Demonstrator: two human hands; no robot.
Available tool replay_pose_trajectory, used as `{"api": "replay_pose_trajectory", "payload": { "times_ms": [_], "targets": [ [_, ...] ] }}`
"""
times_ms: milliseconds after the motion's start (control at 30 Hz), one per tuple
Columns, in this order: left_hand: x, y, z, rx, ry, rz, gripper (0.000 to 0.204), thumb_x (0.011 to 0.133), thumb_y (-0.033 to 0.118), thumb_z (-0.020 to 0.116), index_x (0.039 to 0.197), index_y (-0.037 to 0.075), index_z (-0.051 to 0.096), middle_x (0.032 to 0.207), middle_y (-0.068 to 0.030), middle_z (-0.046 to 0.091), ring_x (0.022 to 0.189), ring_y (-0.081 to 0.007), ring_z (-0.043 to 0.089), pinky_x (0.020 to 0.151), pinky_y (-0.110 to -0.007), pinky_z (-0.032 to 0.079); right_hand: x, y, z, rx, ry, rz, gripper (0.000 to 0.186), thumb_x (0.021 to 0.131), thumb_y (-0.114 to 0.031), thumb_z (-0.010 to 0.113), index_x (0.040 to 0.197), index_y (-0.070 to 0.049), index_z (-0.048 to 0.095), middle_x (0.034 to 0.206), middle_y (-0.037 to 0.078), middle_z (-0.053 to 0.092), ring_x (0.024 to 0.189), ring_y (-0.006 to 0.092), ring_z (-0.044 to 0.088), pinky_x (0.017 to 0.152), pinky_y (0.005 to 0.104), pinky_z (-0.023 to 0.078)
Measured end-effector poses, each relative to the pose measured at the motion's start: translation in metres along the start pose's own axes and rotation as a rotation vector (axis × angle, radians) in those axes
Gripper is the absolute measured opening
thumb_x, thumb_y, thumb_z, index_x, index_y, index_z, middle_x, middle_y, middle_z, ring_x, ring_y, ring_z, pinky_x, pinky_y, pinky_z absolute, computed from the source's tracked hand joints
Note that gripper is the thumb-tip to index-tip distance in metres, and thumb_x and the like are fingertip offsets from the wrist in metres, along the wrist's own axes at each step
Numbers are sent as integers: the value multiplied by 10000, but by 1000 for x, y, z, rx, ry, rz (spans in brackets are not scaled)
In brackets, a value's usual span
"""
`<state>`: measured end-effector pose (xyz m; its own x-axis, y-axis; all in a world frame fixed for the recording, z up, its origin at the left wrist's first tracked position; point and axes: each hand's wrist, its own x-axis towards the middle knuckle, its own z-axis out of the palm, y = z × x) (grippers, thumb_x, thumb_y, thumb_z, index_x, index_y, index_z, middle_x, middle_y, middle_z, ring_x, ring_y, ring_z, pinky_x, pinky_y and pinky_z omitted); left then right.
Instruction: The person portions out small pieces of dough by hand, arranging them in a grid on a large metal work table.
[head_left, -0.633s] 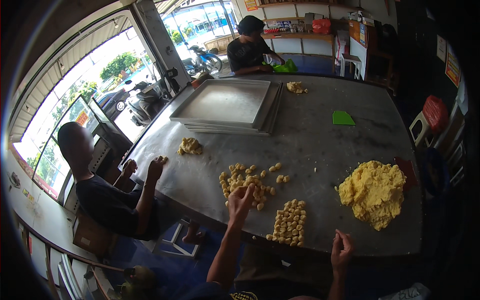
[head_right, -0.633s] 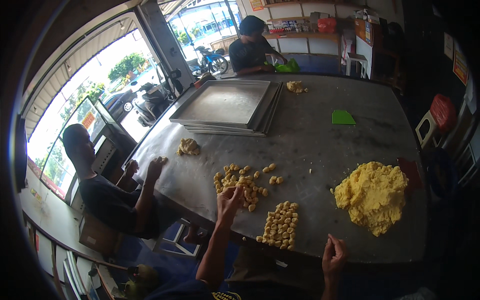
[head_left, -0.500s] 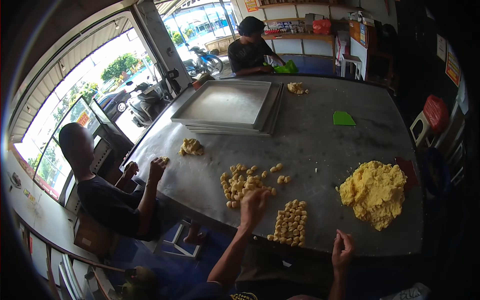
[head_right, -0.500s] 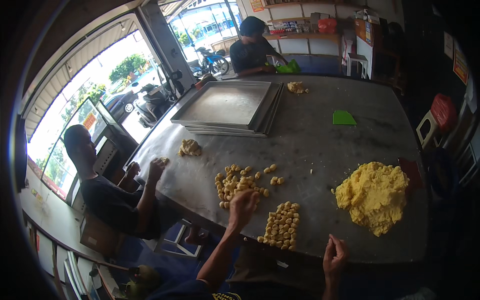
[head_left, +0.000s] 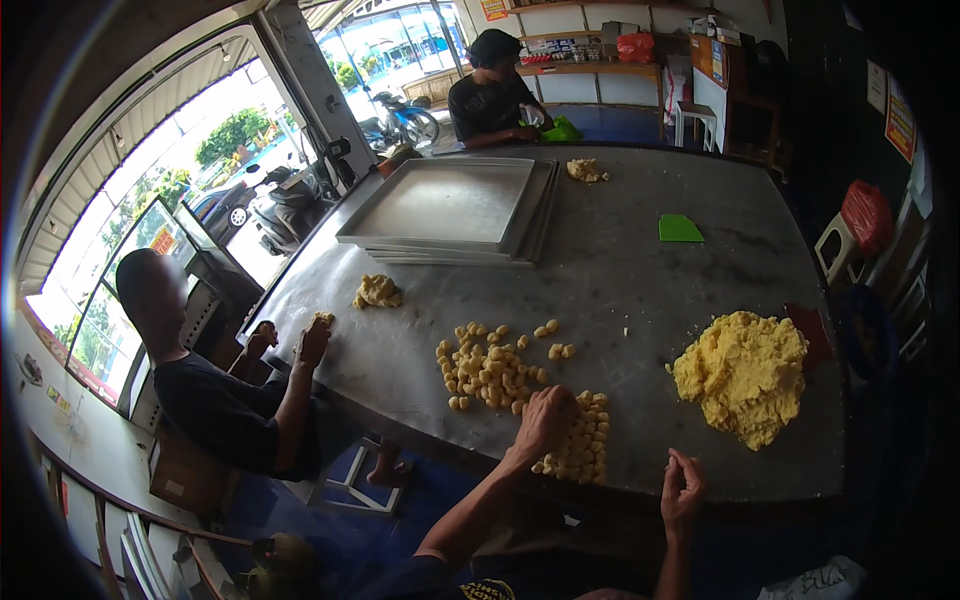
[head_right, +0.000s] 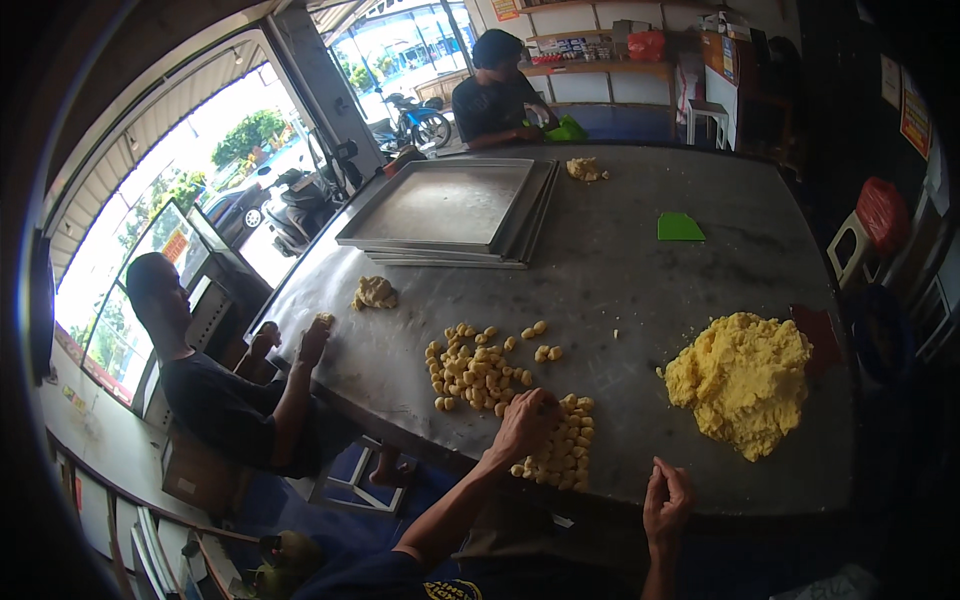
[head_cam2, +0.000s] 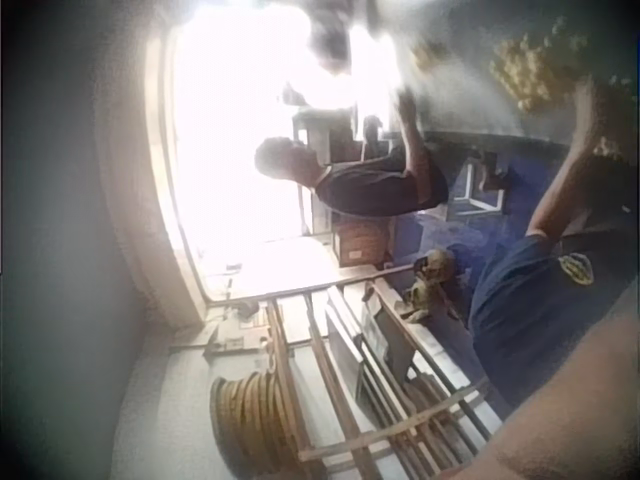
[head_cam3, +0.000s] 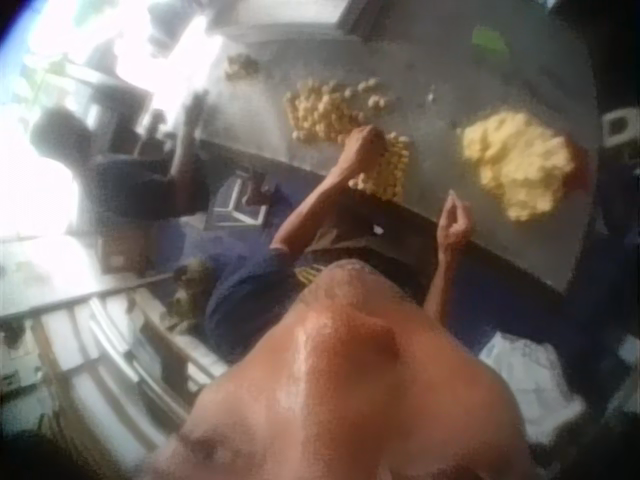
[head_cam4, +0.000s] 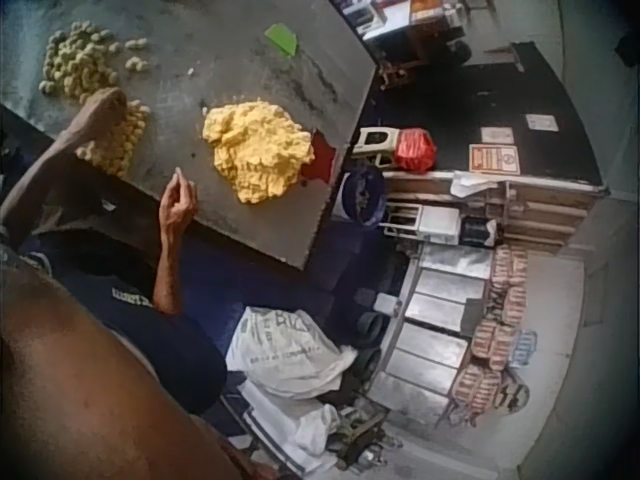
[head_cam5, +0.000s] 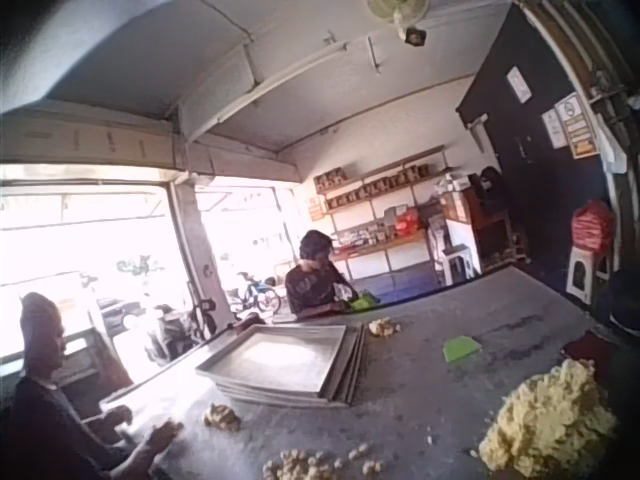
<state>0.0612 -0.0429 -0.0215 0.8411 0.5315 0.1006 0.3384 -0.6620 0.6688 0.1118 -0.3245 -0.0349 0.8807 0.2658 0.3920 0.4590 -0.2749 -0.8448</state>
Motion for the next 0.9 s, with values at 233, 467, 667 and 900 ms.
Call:
{"api": "replay_pose_trajectory", "payload": {
  "times_ms": [233,467,667,900],
  "targets": [
    [-12,1,-6,107,-35,58,327,896,348,664,1106,99,693,1092,-126,665,1085,-330,570,942,-452,400,-1,-2,0,8,9,12,155,969,-61,592,1060,13,693,813,94,608,702,190,600,619,325,472],
    [4,11,6,-115,68,-32,253,911,253,693,1057,49,659,1007,-117,690,955,-300,666,830,-398,528,-1,1,-1,-3,11,16,151,964,-59,595,1045,16,698,814,103,622,705,200,606,626,332,476],
    [6,1,-9,-812,166,-21,256,968,122,626,1197,10,610,1031,-66,681,948,-168,667,816,-314,545,0,2,-2,-17,16,3,175,986,-95,582,1055,18,697,812,77,602,708,159,585,648,307,474],
    [-3,-24,-12,-1004,76,-44,308,990,195,645,1212,-16,611,1020,-57,669,869,-98,627,768,-263,521,1,-1,0,34,18,37,144,957,-46,596,1036,16,699,812,111,631,697,206,617,616,335,479]
  ]
}}
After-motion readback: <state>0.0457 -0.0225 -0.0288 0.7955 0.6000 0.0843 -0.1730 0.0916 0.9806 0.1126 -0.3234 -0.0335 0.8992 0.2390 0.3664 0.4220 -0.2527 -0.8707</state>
